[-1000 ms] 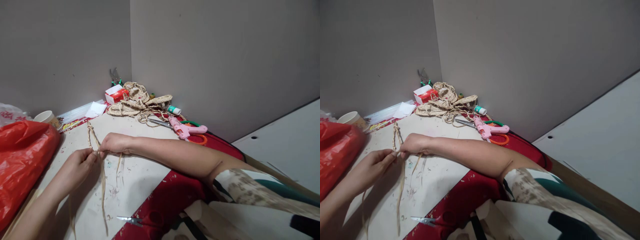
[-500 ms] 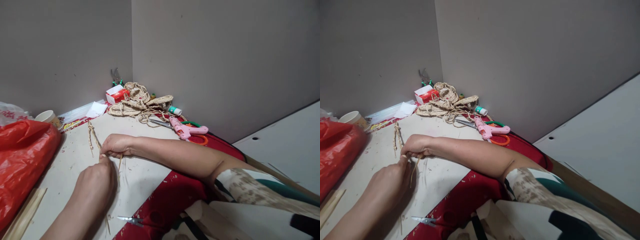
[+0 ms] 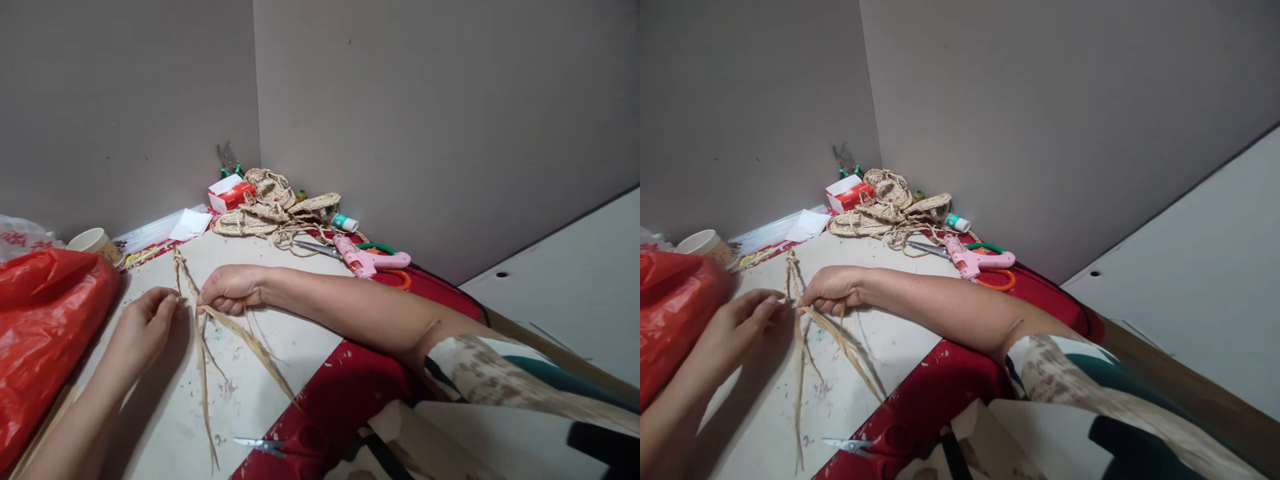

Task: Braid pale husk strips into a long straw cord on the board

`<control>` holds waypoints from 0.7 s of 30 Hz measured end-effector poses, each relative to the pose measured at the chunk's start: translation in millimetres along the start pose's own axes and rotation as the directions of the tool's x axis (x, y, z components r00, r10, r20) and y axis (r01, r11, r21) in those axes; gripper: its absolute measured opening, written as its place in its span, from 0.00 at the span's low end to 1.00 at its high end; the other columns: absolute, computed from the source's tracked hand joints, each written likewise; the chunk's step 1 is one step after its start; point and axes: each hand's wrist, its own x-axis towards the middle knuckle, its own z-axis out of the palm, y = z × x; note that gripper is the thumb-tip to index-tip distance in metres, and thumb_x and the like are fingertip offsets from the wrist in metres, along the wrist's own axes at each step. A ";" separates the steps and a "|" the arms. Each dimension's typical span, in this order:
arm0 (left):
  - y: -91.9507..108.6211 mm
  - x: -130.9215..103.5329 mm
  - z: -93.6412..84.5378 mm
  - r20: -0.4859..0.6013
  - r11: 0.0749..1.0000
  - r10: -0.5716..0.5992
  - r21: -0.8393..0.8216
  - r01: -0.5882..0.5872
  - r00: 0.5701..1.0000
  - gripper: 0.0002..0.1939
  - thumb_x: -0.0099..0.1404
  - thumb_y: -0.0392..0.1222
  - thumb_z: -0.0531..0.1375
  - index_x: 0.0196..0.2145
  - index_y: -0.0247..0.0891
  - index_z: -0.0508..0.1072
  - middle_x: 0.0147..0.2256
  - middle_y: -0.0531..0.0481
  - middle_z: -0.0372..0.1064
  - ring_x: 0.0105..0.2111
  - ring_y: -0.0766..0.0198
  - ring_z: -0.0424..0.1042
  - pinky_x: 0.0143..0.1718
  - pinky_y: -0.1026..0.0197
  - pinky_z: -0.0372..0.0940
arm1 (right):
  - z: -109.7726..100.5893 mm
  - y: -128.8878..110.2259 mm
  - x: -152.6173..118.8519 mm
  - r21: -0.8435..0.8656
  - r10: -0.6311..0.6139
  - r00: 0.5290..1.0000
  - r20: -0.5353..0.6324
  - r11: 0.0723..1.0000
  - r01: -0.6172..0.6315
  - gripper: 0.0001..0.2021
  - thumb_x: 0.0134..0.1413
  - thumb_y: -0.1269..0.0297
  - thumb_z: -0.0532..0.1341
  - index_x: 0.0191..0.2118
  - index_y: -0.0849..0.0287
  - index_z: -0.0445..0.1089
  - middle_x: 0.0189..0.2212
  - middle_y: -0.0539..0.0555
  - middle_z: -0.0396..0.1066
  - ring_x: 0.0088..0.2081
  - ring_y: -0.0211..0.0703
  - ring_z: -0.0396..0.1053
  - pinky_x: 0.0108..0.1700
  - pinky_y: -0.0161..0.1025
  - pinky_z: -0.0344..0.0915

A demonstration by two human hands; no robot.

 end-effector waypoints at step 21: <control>-17.1 6.8 14.4 0.387 0.937 -0.149 -0.239 0.256 0.910 0.15 0.52 0.50 0.66 0.26 0.35 0.72 0.16 0.60 0.51 0.14 0.74 0.46 0.15 0.70 0.40 | -5.7 5.4 -1.3 -0.630 -0.236 0.969 -0.079 0.765 0.135 0.06 0.49 0.69 0.58 0.27 0.65 0.69 0.12 0.43 0.52 0.16 0.29 0.47 0.19 0.30 0.44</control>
